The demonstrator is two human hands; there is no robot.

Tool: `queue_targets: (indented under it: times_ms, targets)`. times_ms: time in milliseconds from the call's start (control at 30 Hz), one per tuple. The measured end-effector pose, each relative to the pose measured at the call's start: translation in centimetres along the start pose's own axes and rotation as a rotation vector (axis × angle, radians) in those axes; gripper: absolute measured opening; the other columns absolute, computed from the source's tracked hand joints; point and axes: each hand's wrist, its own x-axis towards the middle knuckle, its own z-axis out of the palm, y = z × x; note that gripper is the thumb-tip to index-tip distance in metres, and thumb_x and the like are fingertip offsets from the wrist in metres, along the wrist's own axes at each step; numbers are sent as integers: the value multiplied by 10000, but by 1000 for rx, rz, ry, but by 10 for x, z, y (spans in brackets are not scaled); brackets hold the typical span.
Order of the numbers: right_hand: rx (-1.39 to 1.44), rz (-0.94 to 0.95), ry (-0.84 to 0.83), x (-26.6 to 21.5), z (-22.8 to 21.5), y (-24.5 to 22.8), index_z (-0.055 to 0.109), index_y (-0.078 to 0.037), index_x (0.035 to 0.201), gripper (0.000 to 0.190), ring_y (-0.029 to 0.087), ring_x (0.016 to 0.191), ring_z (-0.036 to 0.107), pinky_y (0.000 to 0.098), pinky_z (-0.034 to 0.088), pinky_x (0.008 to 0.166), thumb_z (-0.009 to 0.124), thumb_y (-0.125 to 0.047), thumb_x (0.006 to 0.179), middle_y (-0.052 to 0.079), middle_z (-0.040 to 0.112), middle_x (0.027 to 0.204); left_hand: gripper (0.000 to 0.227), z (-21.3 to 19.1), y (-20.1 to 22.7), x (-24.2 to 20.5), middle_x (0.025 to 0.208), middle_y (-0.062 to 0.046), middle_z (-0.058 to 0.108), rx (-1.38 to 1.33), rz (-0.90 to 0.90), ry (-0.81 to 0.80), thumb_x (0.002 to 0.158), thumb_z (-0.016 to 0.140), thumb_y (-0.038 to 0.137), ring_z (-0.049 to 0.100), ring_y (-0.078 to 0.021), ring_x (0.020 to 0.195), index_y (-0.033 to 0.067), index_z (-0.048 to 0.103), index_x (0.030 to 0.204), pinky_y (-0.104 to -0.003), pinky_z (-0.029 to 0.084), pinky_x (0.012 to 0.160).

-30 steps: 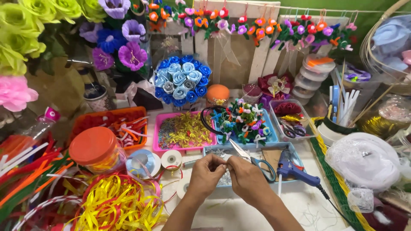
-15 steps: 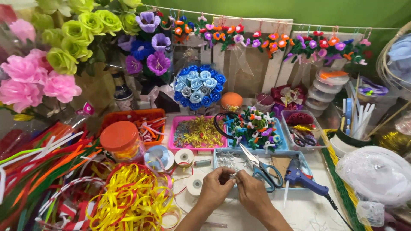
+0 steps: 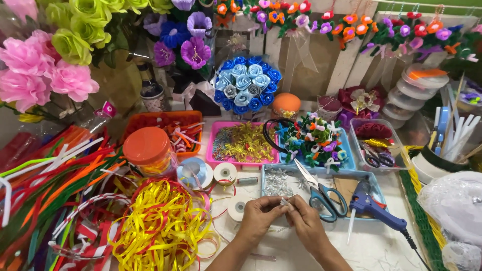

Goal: A person is seen assembling decorative stars by carefully threading small silver star-shaped beads onto a thin wire at a craft table.

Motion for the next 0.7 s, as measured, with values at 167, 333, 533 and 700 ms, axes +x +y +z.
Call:
queue_targets:
  times_ms: [167,333,533,700]
  targets:
    - [92,18,8,1,3,-11,505,-91,782,282,130,567,447,283,382,557,516,-165,1054,29,480,636,314,-4,-7,1,1043,-132,824,-2,60,-16,777,859,96,748,-159,965,-4,809,1071,-255,611,892]
    - [52,25,20,-3,1,-30,514,-105,778,274,132,605,463,291,397,600,519,-145,1050,16,490,664,242,0,-4,-7,1033,-100,817,15,93,-10,796,846,92,739,-155,967,23,829,1027,-262,577,890]
    - [55,28,16,-4,1,-33,530,-90,803,244,135,621,473,292,420,614,527,-118,1045,30,508,717,249,-6,-11,-5,972,-58,740,92,188,-43,849,813,98,690,-150,962,29,828,1087,-253,550,895]
    - [55,117,-16,-2,-3,-45,519,-96,741,268,131,610,486,288,403,591,564,-103,1005,27,555,724,262,-4,-9,-7,1016,-79,738,79,236,-55,839,815,78,686,-158,1006,66,822,1101,-271,560,960]
